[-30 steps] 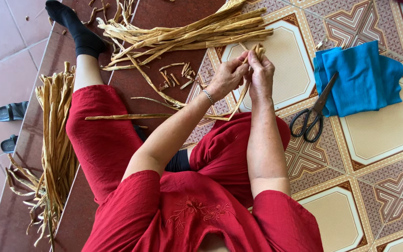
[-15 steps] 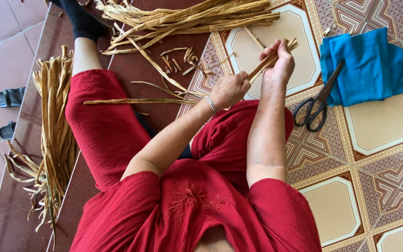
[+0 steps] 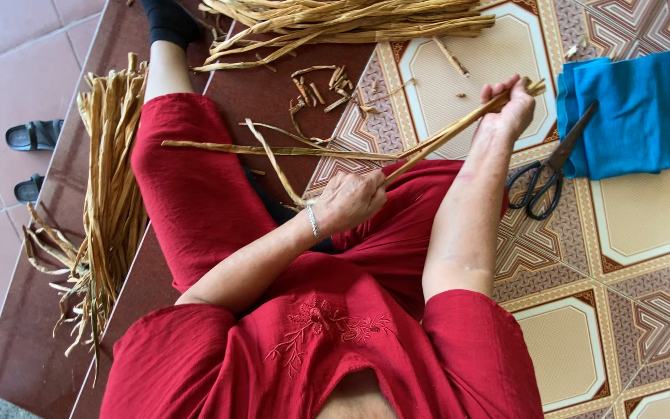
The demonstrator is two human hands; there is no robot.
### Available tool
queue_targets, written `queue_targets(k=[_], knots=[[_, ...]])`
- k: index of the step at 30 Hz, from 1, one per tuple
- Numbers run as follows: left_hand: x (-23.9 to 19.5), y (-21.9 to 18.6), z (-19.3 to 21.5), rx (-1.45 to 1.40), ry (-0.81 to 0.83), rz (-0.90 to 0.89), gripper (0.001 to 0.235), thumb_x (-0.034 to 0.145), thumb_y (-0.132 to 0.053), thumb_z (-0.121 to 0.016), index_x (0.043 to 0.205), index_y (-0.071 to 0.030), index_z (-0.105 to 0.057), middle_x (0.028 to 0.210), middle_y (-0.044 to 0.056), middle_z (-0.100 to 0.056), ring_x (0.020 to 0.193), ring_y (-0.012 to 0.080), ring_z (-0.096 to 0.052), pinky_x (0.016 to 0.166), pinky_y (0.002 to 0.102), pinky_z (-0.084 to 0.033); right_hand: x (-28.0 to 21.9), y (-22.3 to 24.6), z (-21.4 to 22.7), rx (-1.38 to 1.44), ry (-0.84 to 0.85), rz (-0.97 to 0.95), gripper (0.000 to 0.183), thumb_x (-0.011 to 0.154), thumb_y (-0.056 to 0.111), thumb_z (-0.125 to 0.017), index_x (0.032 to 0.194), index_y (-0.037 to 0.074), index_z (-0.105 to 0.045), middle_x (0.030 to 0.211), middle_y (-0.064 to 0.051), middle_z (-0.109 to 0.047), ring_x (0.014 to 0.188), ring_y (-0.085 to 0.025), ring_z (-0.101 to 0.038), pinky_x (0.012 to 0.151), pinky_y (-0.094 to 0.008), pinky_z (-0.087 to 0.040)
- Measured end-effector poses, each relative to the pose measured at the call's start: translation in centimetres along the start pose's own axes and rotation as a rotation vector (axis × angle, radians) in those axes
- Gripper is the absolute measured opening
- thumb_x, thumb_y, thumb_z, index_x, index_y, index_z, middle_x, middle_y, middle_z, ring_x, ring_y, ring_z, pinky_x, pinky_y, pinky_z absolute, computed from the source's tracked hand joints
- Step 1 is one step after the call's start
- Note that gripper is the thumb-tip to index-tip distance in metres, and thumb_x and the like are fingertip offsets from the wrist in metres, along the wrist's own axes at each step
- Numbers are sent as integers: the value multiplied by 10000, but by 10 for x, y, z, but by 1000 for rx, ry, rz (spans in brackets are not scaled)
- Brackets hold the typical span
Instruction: The person sits on the floor and repeatedly pulls apart dried plant fibers by hand, separating them into thinner strands. They occasionally use scissors to trim the fibers and place the processed material into a pile.
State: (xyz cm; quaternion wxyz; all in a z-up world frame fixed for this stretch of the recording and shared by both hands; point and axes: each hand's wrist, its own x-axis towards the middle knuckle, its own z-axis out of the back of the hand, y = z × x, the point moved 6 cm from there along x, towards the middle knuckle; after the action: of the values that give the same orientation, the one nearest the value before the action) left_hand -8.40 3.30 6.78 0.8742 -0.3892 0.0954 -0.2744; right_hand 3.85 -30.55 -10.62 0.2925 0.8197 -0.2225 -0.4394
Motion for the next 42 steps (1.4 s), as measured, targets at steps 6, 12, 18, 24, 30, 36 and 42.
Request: queue_targets(k=[6, 12, 18, 24, 30, 36, 42], knots=[[-67, -8, 33, 52, 30, 18, 178, 973, -218, -584, 885, -63, -576, 552, 143, -596, 481, 328, -622, 479, 483, -488, 64, -5, 20, 64, 79, -57, 267, 1034, 266, -563, 830, 113, -644, 651, -1, -587, 550, -153, -561, 612, -371, -596], [-124, -14, 70, 108, 75, 47, 168, 956, -186, -611, 861, -64, -544, 505, 127, -554, 447, 316, -598, 432, 476, -442, 65, 4, 36, 26, -86, 25, 246, 1045, 208, -572, 861, 89, -683, 669, -24, -643, 540, -145, -589, 616, -377, -609], [-159, -23, 109, 138, 79, 57, 158, 945, -170, -612, 857, -71, -526, 565, 115, -588, 536, 291, -635, 487, 456, -486, 65, 15, 33, 42, -125, 12, 275, 1024, 227, -573, 784, 116, -649, 596, 13, -593, 478, -126, -530, 578, -375, -579], [-167, -27, 140, 244, 112, 75, 163, 908, -172, -628, 833, -74, -522, 593, 111, -613, 584, 301, -652, 495, 454, -509, 78, 26, 38, 101, -191, -31, 285, 1024, 229, -545, 775, 116, -627, 592, 3, -573, 481, -133, -520, 615, -403, -586], [-166, 26, 159, 371, 192, 233, 86, 965, -174, -582, 936, -93, -581, 600, 77, -620, 533, 256, -652, 466, 438, -510, 78, 36, 33, 34, -114, 101, 271, 1061, 291, -518, 893, 110, -628, 688, -11, -632, 550, -147, -606, 650, -424, -609], [-77, 96, 178, 739, 178, 142, 477, 850, -315, -701, 1278, -129, -604, 1071, 92, -666, 1071, 296, -600, 885, 544, -444, 30, 61, 2, -53, 104, 314, 342, 989, 456, -599, 1128, 143, -600, 707, -19, -592, 532, -142, -545, 576, -419, -567], [107, 149, 131, 436, 1, -18, 462, 938, -330, -718, 1322, -90, -625, 1315, 139, -632, 1228, 345, -538, 997, 517, -415, 35, 41, -9, -36, 237, 238, 397, 1028, 477, -597, 1158, 103, -611, 714, -14, -525, 550, -161, -525, 513, -393, -507]])
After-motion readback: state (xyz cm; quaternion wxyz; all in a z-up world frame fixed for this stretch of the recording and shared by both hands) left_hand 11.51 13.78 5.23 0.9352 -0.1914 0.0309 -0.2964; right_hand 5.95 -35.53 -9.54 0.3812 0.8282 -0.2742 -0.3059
